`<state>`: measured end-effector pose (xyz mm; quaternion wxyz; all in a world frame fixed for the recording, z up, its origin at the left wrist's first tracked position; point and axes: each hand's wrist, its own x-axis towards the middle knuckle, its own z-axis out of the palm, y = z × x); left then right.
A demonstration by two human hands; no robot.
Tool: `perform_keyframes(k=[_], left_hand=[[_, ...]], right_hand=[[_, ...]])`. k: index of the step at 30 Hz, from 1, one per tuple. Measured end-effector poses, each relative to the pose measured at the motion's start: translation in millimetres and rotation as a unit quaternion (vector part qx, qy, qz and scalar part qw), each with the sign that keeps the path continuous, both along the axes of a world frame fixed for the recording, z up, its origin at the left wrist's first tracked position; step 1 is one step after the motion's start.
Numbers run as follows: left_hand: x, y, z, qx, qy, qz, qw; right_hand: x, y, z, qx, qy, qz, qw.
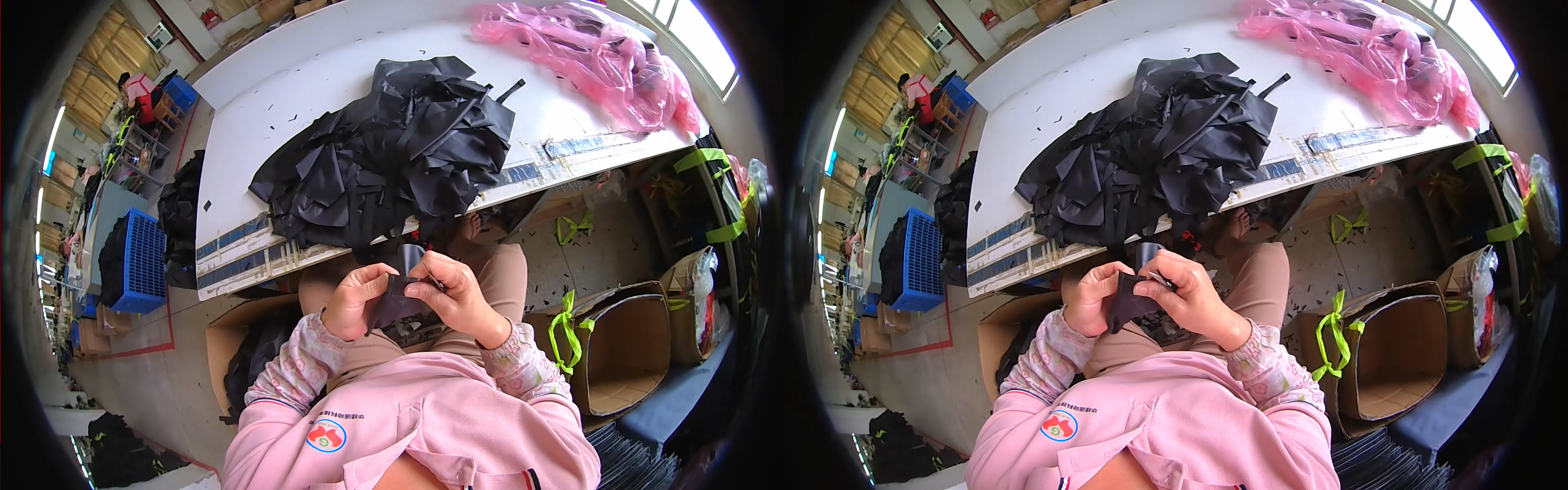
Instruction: Use scissors to trim excess material and threads from black fabric pieces at a manufacturing workbench.
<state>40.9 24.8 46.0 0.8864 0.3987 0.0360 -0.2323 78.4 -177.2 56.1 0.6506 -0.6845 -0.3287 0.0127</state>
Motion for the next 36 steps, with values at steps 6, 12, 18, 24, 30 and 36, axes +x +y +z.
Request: perform_keyframes(k=[6,12,18,24,30,36], left_hand=[[-6.0,-7.0,-12.3,-0.010,-0.096,0.032,0.995],[-12.4,-7.2,11.6,0.155,-0.084,0.033,0.984],[-10.7,0.9,3.3,0.271,-0.212,0.013,0.939],[-10.3,-6.7,11.0,0.095,-0.139,0.006,0.986],[-11.9,-16.7,9.5,0.063,-0.126,0.062,0.988],[-10.7,-10.9,-1.7,0.132,-0.238,0.077,0.959]], right_hand=[[-6.1,4.1,-0.9,0.011,0.033,-0.013,0.999],[-4.6,0.5,-4.7,-0.014,0.090,-0.055,0.994],[-5.0,0.5,3.5,-0.043,0.119,-0.027,0.992],[2.5,0.5,-16.5,0.101,0.224,0.077,0.966],[0.2,11.9,-29.0,0.173,0.255,0.088,0.947],[-4.3,8.6,-13.9,-0.046,0.054,-0.122,0.990]])
